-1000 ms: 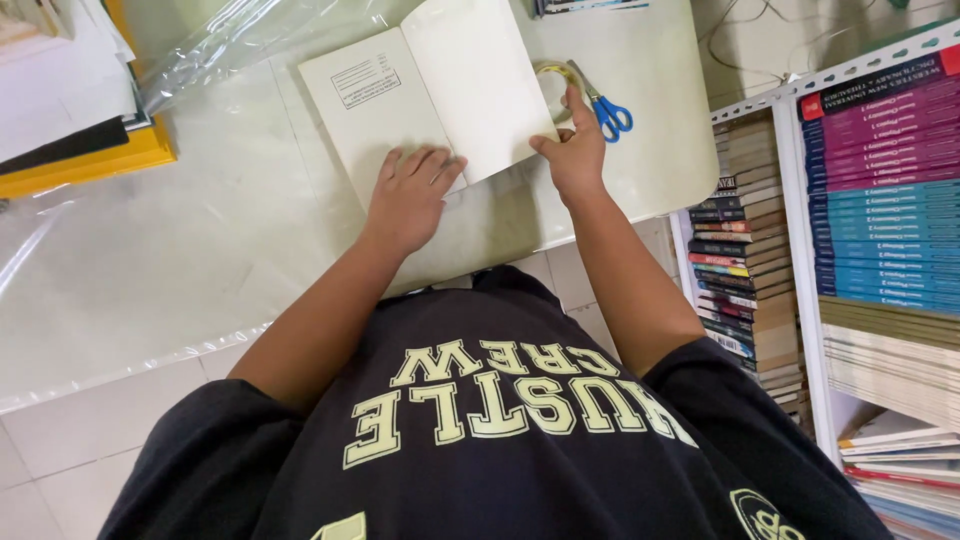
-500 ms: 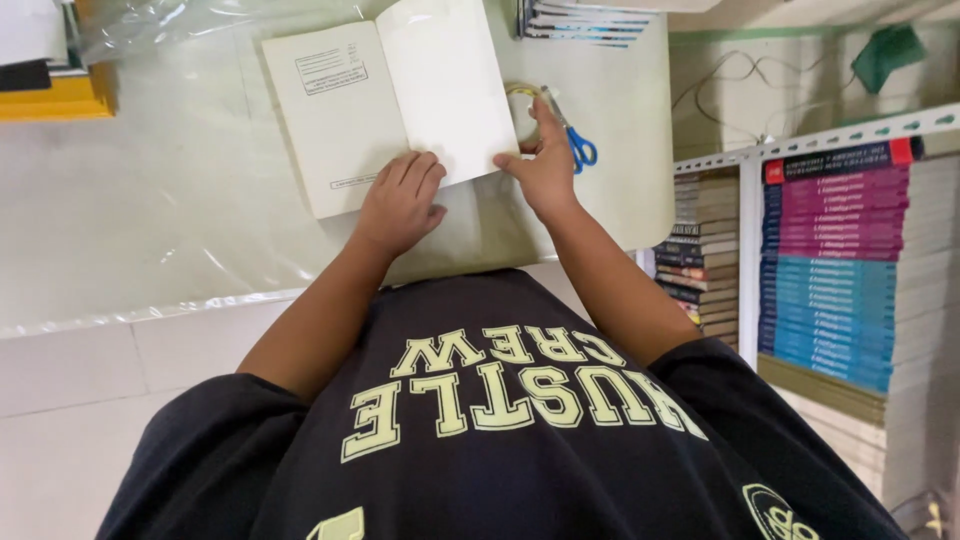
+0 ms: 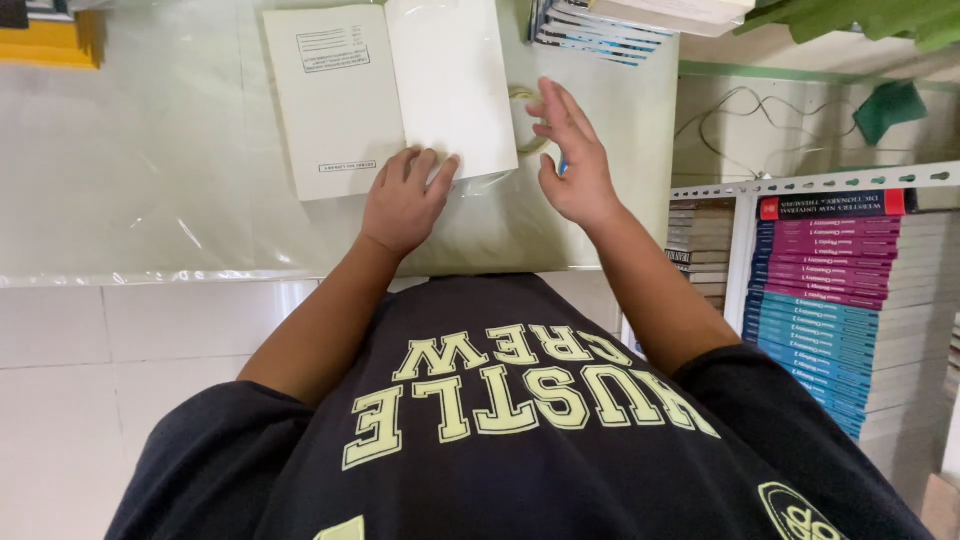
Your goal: Wrapping a book in a protective plastic cover using tape and scissors.
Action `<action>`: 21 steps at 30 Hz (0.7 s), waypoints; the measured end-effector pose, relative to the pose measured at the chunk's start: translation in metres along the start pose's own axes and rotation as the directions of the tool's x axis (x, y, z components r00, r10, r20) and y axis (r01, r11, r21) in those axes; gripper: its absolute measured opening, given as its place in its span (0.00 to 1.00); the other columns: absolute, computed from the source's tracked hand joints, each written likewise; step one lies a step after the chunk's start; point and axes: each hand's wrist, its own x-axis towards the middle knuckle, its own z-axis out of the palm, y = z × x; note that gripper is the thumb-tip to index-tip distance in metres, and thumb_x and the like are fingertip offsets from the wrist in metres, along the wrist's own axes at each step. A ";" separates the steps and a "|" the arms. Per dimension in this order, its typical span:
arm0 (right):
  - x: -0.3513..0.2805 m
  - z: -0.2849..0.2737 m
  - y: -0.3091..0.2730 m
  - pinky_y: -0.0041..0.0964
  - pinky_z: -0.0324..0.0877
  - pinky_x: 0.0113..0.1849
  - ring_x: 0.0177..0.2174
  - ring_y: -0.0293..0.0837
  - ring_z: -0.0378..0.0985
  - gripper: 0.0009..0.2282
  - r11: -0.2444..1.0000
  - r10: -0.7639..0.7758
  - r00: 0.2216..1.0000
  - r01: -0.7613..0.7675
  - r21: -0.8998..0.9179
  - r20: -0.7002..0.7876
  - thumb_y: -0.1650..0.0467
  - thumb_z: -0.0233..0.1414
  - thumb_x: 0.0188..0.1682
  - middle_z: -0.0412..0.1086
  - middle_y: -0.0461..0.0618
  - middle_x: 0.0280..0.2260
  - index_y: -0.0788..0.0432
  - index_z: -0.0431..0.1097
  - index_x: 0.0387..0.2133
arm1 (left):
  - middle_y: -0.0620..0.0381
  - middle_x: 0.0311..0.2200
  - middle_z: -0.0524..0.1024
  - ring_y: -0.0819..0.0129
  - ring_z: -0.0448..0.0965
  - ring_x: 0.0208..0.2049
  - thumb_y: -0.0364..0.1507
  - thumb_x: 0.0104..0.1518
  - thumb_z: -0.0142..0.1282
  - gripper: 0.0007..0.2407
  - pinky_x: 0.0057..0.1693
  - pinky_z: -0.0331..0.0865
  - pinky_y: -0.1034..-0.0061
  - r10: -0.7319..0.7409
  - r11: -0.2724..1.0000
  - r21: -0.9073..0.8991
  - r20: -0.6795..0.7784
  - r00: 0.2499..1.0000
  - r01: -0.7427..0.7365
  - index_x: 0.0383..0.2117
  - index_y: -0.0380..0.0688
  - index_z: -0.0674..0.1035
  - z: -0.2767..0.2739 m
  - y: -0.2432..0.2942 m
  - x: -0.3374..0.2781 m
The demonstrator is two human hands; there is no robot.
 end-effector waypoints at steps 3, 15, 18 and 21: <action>0.005 -0.006 -0.023 0.38 0.70 0.60 0.61 0.50 0.74 0.40 0.974 -0.049 0.983 0.087 -0.210 0.179 0.85 0.50 0.44 0.51 0.56 0.71 0.53 0.47 0.74 | 0.53 0.51 0.74 0.50 0.74 0.55 0.31 0.64 0.55 0.16 0.56 0.73 0.62 -0.015 1.000 -0.004 -0.020 1.000 0.015 0.58 0.52 0.76 -0.001 0.000 -0.002; 0.001 0.005 0.013 0.39 0.76 0.49 0.45 0.45 0.79 0.23 0.651 -0.409 0.832 0.554 -0.520 0.375 0.80 0.56 0.51 0.68 0.47 0.61 0.58 0.69 0.61 | 0.43 0.57 0.72 0.49 0.72 0.63 0.20 0.60 0.57 0.10 0.66 0.71 0.64 -0.121 0.912 -0.402 -0.071 0.990 0.083 0.46 0.36 0.73 0.018 -0.016 -0.029; -0.003 0.006 0.018 0.38 0.76 0.49 0.45 0.45 0.80 0.22 0.677 -0.459 0.835 0.550 -0.490 0.303 0.81 0.58 0.51 0.69 0.47 0.60 0.58 0.70 0.59 | 0.46 0.55 0.73 0.51 0.73 0.61 0.21 0.60 0.61 0.12 0.66 0.70 0.63 -0.116 0.927 -0.370 -0.108 0.987 0.069 0.47 0.38 0.72 0.012 -0.020 -0.029; -0.006 0.009 0.022 0.36 0.75 0.47 0.45 0.45 0.81 0.20 0.679 -0.462 0.844 0.534 -0.504 0.272 0.81 0.60 0.51 0.70 0.46 0.59 0.58 0.72 0.58 | 0.53 0.53 0.76 0.60 0.75 0.60 0.23 0.60 0.63 0.10 0.68 0.67 0.58 -0.110 0.969 -0.236 -0.140 0.984 0.074 0.45 0.43 0.76 0.007 -0.018 -0.029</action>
